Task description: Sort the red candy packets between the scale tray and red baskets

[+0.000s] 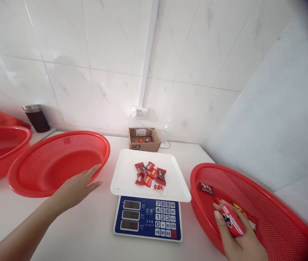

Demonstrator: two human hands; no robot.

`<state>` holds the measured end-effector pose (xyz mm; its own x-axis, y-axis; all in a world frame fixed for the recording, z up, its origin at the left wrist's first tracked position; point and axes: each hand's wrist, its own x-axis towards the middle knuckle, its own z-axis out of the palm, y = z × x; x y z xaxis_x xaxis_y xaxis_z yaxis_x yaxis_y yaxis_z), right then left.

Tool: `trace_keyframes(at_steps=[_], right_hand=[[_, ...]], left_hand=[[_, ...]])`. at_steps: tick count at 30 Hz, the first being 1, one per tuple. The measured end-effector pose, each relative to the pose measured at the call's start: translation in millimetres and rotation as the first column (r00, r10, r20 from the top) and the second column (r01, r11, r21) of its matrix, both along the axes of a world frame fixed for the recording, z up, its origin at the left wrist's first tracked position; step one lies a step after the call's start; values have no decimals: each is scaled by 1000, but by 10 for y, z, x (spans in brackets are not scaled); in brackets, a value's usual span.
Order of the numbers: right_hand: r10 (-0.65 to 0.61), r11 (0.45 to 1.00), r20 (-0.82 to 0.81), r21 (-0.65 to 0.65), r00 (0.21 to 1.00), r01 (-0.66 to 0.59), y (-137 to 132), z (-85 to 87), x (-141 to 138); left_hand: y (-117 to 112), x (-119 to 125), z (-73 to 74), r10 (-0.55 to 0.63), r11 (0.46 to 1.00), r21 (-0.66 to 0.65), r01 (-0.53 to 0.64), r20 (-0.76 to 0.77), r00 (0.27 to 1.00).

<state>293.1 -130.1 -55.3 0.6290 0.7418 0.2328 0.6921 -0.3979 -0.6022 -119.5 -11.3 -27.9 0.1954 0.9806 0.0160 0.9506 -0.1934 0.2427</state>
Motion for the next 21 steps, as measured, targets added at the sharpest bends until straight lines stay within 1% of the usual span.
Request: trace_keyframes(at_steps=[2,3,5,7,8,10,12,13,16,19,21], right_hand=[[4,999,18,-50,1000,-3,75,21,23],[13,998,30,-64,999,-11,112,26,32],[50,996,54,-80,997,-45,172,28,35],[94,991,67,-105,993,-86,207,28,17],[109,987,64,-129,992,-100,215,29,3],[132,977,51,-173,990,-122,218,27,-23],[155,972,50,-187,987,-143,213,18,-35],[169,971,56,-182,984,-156,210,10,-32],[204,968,69,-162,977,-191,198,-24,-2],[221,966,59,-151,974,-210,187,-44,21],[225,964,45,-152,973,-216,182,-40,17]], left_hand=[[-15,161,52,-63,996,-62,63,14,998],[-10,244,80,-87,994,-61,87,12,996],[28,414,135,-132,991,-10,132,-14,991],[94,586,180,-222,975,8,222,-27,975],[137,673,197,-289,957,-19,288,-18,957],[233,844,218,-429,896,-119,429,26,903],[339,1005,221,-518,835,-190,517,48,854],[392,1077,218,-540,818,-204,537,45,840],[531,1239,212,-570,800,-213,562,24,821],[615,1299,221,-607,774,-213,597,19,794],[636,1295,225,-622,767,-193,612,12,783]])
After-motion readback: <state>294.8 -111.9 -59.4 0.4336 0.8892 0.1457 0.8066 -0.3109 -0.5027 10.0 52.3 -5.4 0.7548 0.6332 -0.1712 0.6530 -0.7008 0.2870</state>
